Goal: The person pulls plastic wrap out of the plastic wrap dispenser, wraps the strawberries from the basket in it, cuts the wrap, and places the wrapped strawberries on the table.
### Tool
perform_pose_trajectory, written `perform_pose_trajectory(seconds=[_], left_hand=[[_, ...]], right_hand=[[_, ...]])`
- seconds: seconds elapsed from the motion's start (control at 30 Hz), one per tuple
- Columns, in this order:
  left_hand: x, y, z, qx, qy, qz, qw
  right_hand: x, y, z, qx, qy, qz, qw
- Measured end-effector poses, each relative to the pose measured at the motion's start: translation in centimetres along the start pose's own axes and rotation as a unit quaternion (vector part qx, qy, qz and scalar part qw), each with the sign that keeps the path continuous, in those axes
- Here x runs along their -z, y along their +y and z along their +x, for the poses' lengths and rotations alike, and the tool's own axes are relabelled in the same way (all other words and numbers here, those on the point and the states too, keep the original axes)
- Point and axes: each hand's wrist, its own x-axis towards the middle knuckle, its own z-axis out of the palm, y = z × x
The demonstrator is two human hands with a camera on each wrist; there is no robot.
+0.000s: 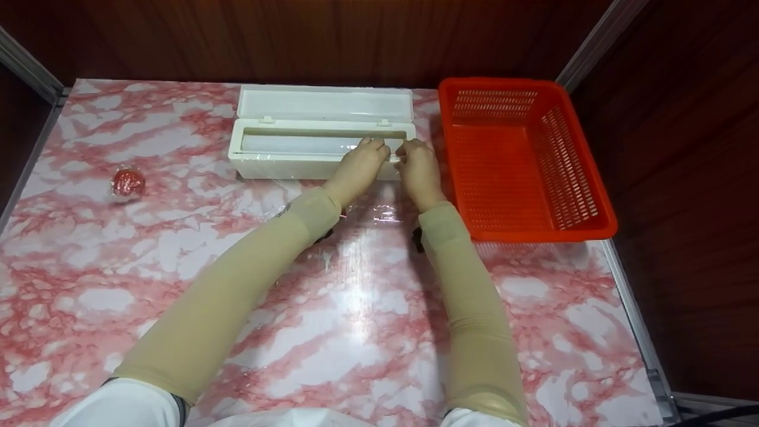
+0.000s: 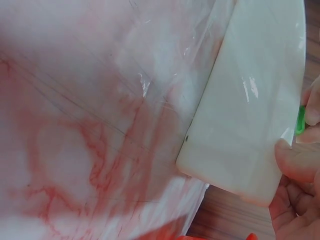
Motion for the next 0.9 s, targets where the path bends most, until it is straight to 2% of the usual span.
perform_pose_trajectory(seconds=[0.27, 0.57, 0.7, 0.9], left_hand=[[0.2, 0.0, -0.2, 0.015, 0.028, 0.015, 0.9994], [0.7, -0.7, -0.7, 0.025, 0.029, 0.019, 0.9991], [0.9, -1.9, -1.5, 0.031, 0.039, 0.015, 0.9987], [1.4, -4.5, -3.3, 0.040, 0.060, 0.011, 0.9973]], right_hand=[[-0.1, -0.1, 0.0, 0.008, -0.001, 0.003, 1.0000], [0.0, 0.1, 0.0, -0.006, -0.004, 0.014, 0.9999], [-0.1, 0.0, 0.0, -0.010, -0.008, 0.016, 0.9998], [-0.2, 0.2, 0.0, -0.012, -0.009, 0.017, 0.9997]])
